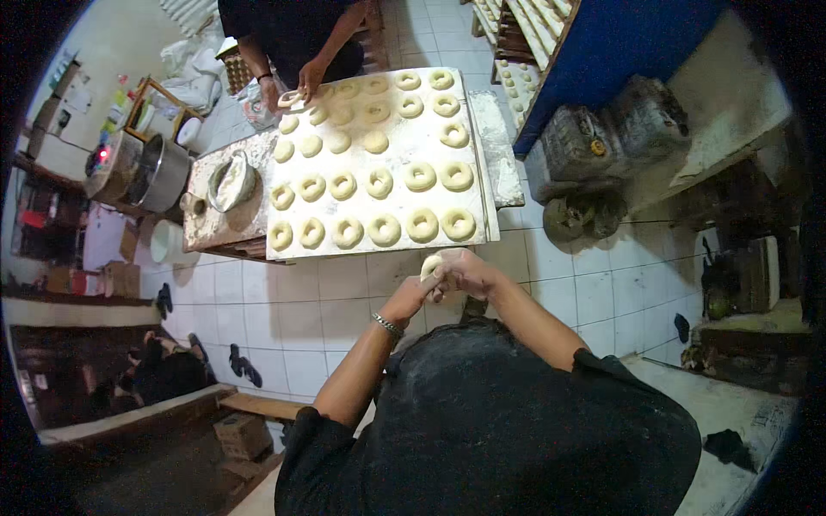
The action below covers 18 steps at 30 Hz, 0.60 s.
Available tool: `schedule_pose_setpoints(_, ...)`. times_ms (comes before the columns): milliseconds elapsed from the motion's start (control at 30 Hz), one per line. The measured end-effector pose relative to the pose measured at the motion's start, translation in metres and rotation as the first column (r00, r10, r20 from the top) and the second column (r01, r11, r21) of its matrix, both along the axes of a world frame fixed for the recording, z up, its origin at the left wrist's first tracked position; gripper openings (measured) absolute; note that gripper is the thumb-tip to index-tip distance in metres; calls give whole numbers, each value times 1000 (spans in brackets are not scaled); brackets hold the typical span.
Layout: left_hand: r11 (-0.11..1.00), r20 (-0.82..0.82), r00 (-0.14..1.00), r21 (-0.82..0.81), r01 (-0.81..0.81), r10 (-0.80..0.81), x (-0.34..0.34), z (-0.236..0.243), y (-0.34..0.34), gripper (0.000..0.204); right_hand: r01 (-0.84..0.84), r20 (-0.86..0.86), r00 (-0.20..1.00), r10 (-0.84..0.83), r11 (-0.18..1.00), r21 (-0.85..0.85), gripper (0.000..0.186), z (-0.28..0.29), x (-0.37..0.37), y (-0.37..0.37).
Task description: The person shapes pieces of dough into rings by hand and places them onto a tray, then lifts the loaded tray and slides it into a tall rack.
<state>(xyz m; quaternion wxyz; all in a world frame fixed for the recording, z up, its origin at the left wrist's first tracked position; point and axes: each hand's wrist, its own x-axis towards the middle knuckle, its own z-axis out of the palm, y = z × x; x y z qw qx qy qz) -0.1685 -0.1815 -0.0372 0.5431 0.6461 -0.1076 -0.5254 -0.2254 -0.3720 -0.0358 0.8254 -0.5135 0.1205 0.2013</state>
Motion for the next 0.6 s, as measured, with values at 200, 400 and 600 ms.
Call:
schedule_pose_setpoints(200, 999, 138, 990, -41, 22, -16, 13, 27, -40, 34, -246, 143, 933, 329, 876, -415, 26, 0, 15, -66)
schedule_pose_setpoints(400, 994, 31, 999, -108, -13, 17, 58, 57, -89, 34, -139, 164, 967, 194, 944, -299, 22, -14, 57, -111)
schedule_pose_setpoints(600, 981, -43, 995, -167, -94, 88, 141, 7, -112, 32, 234, -34, 970, -242, 960, -153, 15, -20, 120, -121)
